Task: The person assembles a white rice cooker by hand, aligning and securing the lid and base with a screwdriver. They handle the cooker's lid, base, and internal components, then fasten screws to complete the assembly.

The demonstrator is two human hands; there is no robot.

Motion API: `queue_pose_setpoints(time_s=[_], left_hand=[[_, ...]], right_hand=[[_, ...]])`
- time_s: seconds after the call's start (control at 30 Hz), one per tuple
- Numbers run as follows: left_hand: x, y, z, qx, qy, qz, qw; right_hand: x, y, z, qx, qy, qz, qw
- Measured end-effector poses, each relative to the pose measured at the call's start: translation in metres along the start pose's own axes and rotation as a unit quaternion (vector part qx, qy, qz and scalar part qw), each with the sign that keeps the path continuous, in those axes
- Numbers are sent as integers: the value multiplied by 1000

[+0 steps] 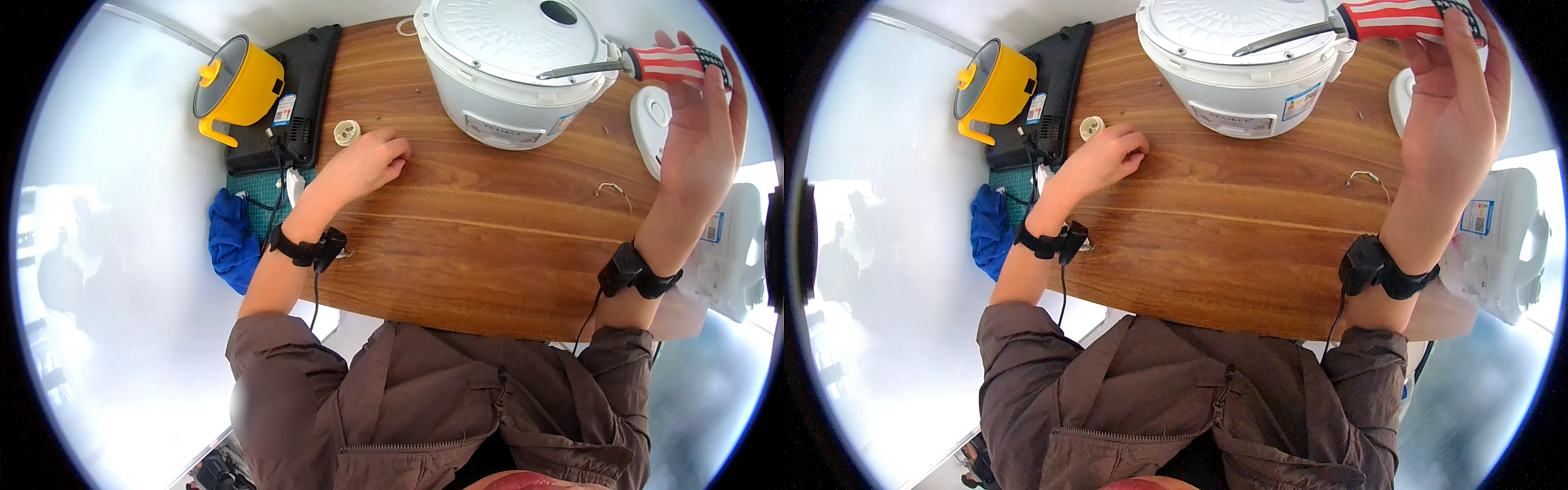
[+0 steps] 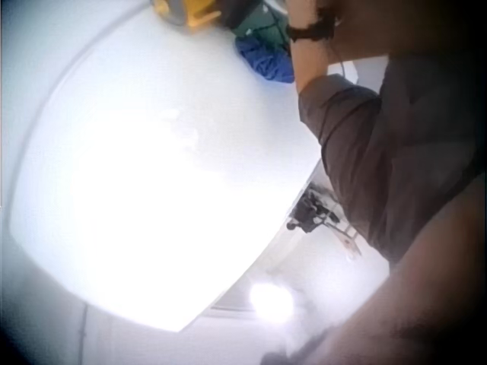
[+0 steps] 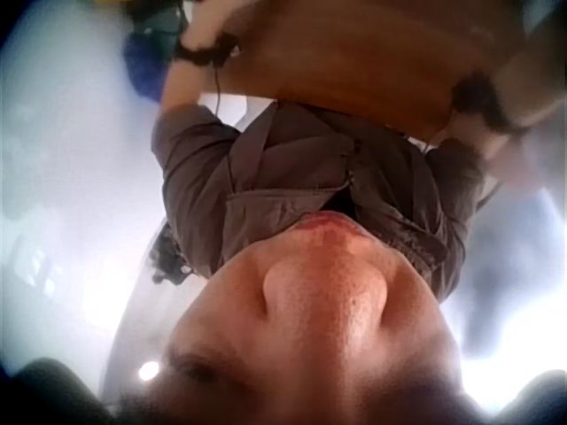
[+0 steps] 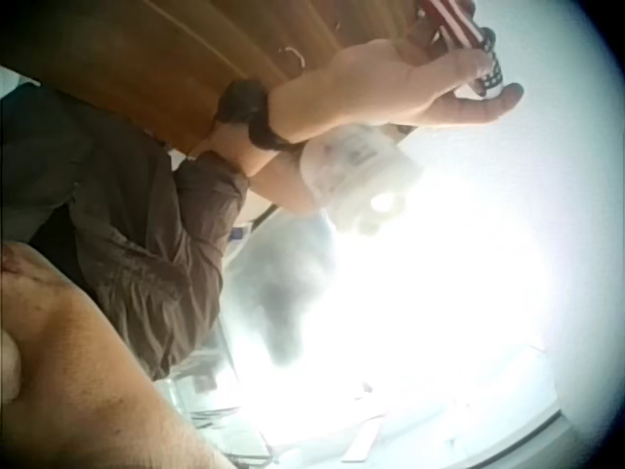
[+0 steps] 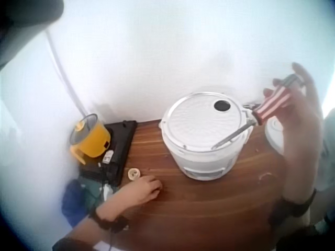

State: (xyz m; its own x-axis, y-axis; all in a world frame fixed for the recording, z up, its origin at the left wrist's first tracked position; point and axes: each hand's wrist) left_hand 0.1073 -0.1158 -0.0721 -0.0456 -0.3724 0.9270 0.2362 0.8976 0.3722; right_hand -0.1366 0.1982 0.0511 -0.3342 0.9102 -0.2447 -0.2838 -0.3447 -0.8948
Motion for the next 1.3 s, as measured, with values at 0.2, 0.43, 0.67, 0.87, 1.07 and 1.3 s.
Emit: queue_pose_setpoints(time_s=[0.2,0.43,0.67,0.87,1.07,1.3], left_hand=[[21,10,2,13,79,-59,995],[74,24,23,68,306,-228,922],[109,54,74,-170,470,-298,813],[82,79,121,-227,499,-444,709],[66,99,146,-180,498,-597,603],[61,98,149,-184,468,-697,511]], right_hand=[[8,8,12,6,-14,-5,1000],[15,1,26,-16,-42,99,994],[11,-6,31,64,130,47,988],[-32,6,20,131,133,46,981],[-13,12,18,4,58,159,986],[-26,11,6,13,16,134,991]])
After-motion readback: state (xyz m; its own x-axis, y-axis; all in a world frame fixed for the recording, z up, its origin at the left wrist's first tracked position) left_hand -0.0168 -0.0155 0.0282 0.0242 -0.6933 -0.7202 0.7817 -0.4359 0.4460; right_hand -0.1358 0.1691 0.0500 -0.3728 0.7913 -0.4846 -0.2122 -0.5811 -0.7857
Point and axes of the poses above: each hand's wrist, its own z-axis towards the middle knuckle, its own x-axis out of the back of the hand, y = z × x, and after that the axes turned 13 degrees about -x, right-handed
